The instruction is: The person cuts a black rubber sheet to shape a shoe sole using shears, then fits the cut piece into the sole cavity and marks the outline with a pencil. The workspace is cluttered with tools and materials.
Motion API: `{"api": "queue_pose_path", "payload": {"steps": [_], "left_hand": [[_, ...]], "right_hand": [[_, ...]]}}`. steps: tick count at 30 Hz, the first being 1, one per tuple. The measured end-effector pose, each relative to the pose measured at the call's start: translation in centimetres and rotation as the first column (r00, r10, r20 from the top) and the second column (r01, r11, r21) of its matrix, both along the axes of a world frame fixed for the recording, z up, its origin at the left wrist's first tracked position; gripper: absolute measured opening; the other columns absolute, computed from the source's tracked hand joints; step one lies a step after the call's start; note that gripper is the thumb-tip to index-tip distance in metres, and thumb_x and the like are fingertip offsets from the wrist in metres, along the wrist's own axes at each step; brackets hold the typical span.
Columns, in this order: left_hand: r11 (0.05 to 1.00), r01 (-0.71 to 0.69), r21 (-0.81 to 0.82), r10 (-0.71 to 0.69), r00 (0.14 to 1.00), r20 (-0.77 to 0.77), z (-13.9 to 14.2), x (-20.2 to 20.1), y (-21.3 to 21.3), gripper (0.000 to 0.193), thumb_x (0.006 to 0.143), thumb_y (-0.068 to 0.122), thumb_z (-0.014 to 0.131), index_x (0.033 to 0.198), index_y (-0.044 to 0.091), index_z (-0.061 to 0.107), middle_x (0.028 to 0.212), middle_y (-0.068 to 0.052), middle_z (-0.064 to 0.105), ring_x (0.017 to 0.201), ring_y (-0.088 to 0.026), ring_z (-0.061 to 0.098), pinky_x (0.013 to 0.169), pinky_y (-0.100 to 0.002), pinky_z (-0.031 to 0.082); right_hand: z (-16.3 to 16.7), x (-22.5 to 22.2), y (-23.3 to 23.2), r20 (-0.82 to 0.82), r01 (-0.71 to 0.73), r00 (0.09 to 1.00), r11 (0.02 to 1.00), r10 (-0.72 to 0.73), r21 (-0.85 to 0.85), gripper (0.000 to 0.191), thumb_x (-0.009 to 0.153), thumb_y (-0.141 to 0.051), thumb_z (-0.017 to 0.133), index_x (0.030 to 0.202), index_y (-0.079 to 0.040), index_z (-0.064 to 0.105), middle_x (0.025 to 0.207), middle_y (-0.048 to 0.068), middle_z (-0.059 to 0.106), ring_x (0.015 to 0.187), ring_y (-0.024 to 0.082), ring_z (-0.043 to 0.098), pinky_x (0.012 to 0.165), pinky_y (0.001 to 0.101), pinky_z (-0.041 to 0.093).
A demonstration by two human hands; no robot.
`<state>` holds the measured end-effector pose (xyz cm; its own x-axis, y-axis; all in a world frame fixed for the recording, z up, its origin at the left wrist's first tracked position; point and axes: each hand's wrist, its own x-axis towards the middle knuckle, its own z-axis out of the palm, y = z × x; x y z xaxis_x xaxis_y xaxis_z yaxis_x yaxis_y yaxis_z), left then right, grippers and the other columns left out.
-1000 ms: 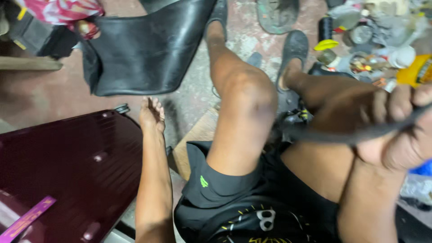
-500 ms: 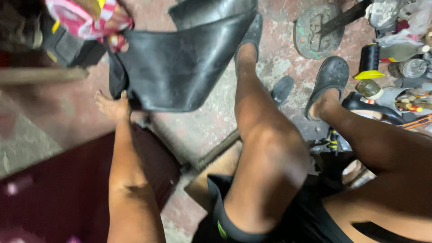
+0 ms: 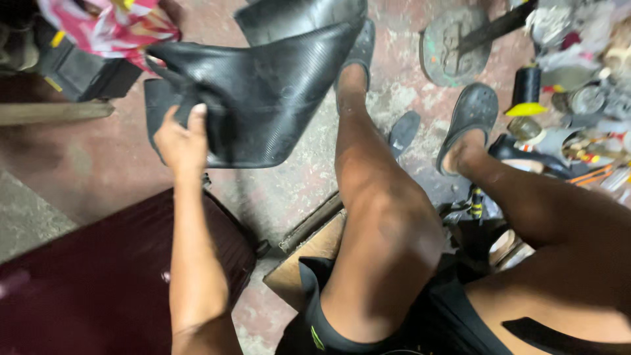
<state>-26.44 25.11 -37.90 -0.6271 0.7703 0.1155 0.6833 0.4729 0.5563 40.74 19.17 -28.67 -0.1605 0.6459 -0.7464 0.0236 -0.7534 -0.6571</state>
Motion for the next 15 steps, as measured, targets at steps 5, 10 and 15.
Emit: {"api": "queue_pose_path", "payload": {"steps": [5, 10, 15], "left_hand": [[0.961, 0.223, 0.162, -0.241, 0.966, 0.098, 10.9, 9.3, -3.5, 0.038, 0.1, 0.035, 0.071, 0.107, -0.003, 0.069, 0.09, -0.026, 0.069, 0.082, -0.04, 0.069, 0.076, -0.044, 0.054], [0.846, 0.405, 0.346, -0.488, 0.85, 0.199, 19.2, 19.1, -9.1, 0.032, 0.098, 0.031, 0.072, 0.087, 0.005, 0.056, 0.084, -0.017, 0.057, 0.075, -0.039, 0.058, 0.068, -0.043, 0.049], [0.58, 0.574, 0.578, -0.77, 0.618, 0.159, 25.5, 26.4, -13.9, 0.022, 0.086, 0.024, 0.072, 0.094, 0.007, 0.061, 0.088, -0.011, 0.062, 0.077, -0.032, 0.064, 0.07, -0.044, 0.051]], "right_hand": [[2.1, -1.2, 1.4, -0.057, -0.133, 0.988, 0.982, 0.142, 0.131, 0.051, 0.097, -0.022, 0.064, 0.138, 0.007, 0.054, 0.082, 0.006, 0.067, 0.057, 0.008, 0.054, 0.044, 0.0218, 0.042], [3.9, -5.3, 1.8, -0.125, -0.26, 0.943, 0.918, 0.309, 0.3, 0.053, 0.097, -0.021, 0.064, 0.14, 0.009, 0.053, 0.08, 0.005, 0.067, 0.055, 0.007, 0.053, 0.04, 0.0202, 0.041], [7.3, -14.1, -1.6, 0.037, -0.352, 0.905, 0.699, 0.423, 0.622, 0.045, 0.101, -0.022, 0.063, 0.134, 0.007, 0.057, 0.087, 0.005, 0.066, 0.066, 0.009, 0.053, 0.054, 0.022, 0.042]]}}
